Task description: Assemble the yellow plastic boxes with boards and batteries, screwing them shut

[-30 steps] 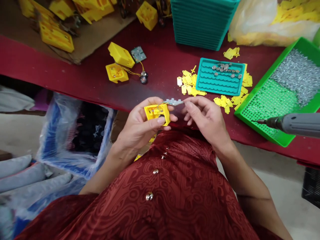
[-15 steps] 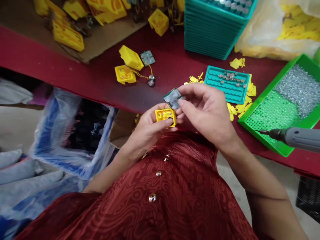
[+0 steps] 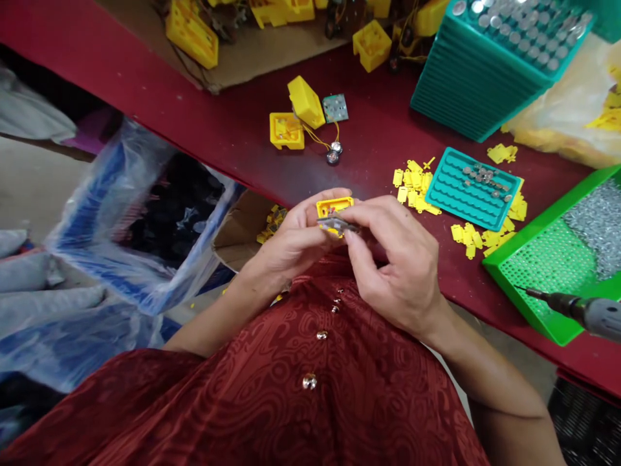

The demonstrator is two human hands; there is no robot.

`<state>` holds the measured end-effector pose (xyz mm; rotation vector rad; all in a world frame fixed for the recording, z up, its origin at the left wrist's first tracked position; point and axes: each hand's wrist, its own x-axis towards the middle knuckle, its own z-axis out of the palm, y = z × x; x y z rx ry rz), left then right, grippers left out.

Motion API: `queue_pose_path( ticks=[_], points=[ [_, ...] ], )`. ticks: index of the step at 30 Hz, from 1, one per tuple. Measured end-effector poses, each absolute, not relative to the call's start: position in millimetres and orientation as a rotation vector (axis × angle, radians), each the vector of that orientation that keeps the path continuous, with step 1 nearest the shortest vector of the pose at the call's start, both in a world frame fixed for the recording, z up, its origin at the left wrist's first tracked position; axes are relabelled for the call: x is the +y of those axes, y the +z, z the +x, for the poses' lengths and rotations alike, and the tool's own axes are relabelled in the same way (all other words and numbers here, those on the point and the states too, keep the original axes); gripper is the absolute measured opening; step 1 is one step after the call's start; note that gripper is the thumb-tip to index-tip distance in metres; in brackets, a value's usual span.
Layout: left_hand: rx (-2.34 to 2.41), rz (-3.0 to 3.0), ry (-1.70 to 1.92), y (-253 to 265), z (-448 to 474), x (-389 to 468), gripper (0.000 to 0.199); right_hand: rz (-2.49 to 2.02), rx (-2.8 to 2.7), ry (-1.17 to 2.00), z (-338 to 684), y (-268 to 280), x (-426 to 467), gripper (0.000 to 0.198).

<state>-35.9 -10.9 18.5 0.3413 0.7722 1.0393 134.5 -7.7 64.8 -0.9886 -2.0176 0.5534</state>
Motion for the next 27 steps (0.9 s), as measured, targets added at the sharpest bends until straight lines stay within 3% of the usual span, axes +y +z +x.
queue_pose_path(
  ticks=[3, 7, 16, 21, 27],
  points=[
    [0.668, 0.315, 1.000, 21.9, -45.7, -12.3, 0.062, -0.933, -2.073, 0.430, 135.7, 59.6, -12.9, 0.021],
    [0.696, 0.346, 0.978, 28.4, -47.6, -13.0, 0.046, -0.870, -2.208, 0.294, 138.9, 59.4, -17.6, 0.024],
    [0.794, 0.437, 0.986, 39.5, -41.1, -15.3, 0.034, -0.840, -2.354, 0.257, 147.8, 73.6, -21.5, 0.027],
    [0.755, 0.418, 0.909, 40.6, -45.5, -15.5, 0.036, -0.922, -2.389, 0.182, 150.6, 76.8, -22.0, 0.025],
    [0.750, 0.399, 0.863, 45.6, -51.3, -20.5, 0.046, -0.953, -2.186, 0.314, 141.8, 67.0, -33.6, 0.012]
  ],
)
